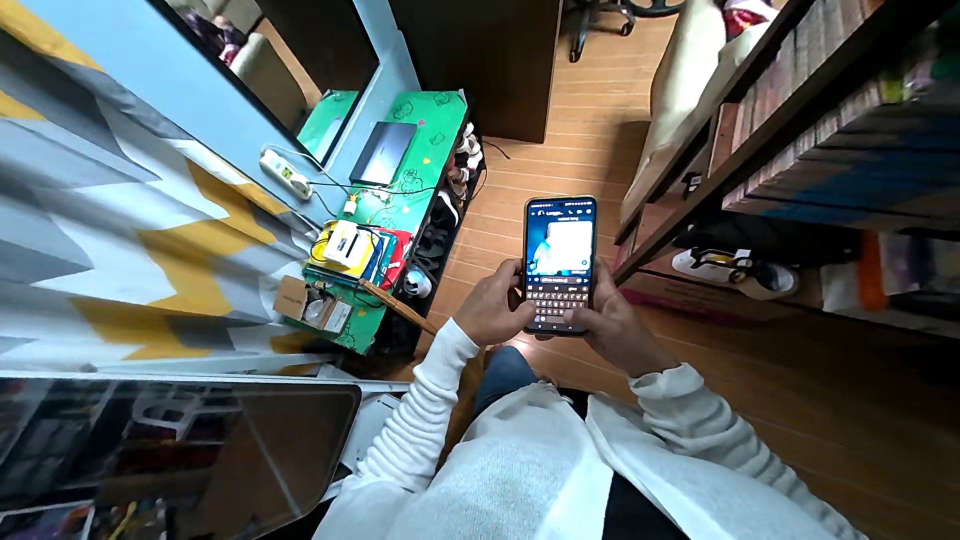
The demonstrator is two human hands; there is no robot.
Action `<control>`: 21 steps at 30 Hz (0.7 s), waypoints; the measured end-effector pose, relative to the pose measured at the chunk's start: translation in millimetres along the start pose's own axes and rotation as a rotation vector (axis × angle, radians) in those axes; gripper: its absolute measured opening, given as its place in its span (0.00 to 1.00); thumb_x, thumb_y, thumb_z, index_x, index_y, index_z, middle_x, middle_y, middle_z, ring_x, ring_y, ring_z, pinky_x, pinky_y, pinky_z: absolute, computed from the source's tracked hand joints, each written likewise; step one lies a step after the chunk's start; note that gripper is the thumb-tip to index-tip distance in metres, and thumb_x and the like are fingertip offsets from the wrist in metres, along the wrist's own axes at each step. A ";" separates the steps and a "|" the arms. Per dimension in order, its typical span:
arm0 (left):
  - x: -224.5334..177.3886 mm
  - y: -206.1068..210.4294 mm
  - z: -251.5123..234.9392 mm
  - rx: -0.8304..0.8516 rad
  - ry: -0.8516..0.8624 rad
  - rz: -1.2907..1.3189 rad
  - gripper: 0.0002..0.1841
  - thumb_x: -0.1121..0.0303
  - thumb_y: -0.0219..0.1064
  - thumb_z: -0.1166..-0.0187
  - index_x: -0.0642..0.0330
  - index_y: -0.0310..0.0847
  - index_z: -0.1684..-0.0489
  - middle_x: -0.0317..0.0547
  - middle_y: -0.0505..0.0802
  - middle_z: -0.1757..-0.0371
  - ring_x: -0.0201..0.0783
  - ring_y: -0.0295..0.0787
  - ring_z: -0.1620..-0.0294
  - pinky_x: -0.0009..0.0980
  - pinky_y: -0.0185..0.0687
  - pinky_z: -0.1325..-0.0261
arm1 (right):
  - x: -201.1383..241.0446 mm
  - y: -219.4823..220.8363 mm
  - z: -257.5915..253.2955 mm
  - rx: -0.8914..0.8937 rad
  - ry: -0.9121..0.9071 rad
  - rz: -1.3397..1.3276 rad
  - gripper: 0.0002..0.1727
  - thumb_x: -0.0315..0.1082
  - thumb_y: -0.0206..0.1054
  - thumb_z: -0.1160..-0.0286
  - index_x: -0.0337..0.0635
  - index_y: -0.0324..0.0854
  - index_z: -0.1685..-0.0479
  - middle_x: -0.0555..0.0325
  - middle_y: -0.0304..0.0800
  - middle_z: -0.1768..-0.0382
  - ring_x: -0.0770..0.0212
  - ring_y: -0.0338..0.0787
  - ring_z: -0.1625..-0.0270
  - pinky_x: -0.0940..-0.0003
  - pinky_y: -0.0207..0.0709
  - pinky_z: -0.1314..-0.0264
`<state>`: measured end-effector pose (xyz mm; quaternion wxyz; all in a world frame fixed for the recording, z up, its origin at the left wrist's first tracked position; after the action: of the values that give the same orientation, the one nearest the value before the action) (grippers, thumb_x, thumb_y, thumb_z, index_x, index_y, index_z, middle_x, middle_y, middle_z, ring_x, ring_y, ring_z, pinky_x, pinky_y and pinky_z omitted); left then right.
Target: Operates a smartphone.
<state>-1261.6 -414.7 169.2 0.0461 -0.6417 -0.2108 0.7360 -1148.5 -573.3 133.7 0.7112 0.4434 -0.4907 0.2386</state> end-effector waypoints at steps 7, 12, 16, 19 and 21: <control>-2.5 0.0 2.6 0.005 -0.030 0.023 0.26 0.78 0.64 0.27 0.73 0.67 0.28 0.54 0.92 0.48 0.34 0.91 0.59 0.33 0.88 0.52 | -0.7 1.7 0.9 -0.014 0.016 -0.021 0.44 0.21 0.58 0.32 0.55 0.46 0.13 0.57 0.87 0.42 0.60 0.95 0.49 0.62 0.93 0.49; -2.8 0.2 4.7 0.008 0.004 0.015 0.26 0.78 0.64 0.27 0.74 0.67 0.28 0.55 0.92 0.49 0.34 0.90 0.60 0.33 0.88 0.53 | 0.3 6.0 1.8 -0.051 0.003 -0.033 0.40 0.20 0.58 0.30 0.54 0.48 0.15 0.58 0.89 0.45 0.62 0.96 0.52 0.64 0.94 0.53; -3.0 0.3 5.4 0.008 0.009 0.004 0.26 0.78 0.64 0.28 0.74 0.67 0.28 0.55 0.92 0.49 0.34 0.90 0.60 0.32 0.87 0.53 | 0.6 7.5 2.6 -0.068 0.008 -0.026 0.41 0.18 0.56 0.30 0.53 0.48 0.14 0.58 0.88 0.44 0.62 0.95 0.51 0.64 0.93 0.52; -0.5 1.0 6.2 -0.004 0.037 -0.008 0.25 0.78 0.64 0.27 0.75 0.67 0.29 0.55 0.92 0.49 0.34 0.91 0.61 0.32 0.88 0.54 | -0.3 7.3 3.1 -0.050 -0.003 -0.043 0.42 0.19 0.57 0.32 0.54 0.48 0.15 0.58 0.89 0.45 0.61 0.96 0.52 0.63 0.94 0.53; 1.2 1.4 6.2 -0.007 0.050 -0.015 0.25 0.78 0.65 0.27 0.75 0.67 0.30 0.55 0.92 0.50 0.33 0.91 0.61 0.31 0.88 0.54 | -0.6 7.0 3.9 -0.036 -0.008 -0.040 0.42 0.21 0.59 0.33 0.54 0.48 0.15 0.58 0.88 0.44 0.61 0.96 0.51 0.62 0.94 0.53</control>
<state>-1267.5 -417.1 168.1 0.0546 -0.6584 -0.2167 0.7187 -1156.0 -573.2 136.4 0.7218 0.4411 -0.4886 0.2136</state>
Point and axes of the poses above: each hand's wrist, its own z-axis away from the middle knuckle, its own y-axis out of the palm, x = y × z, the point moved 1 cm from there along -z, towards the middle knuckle
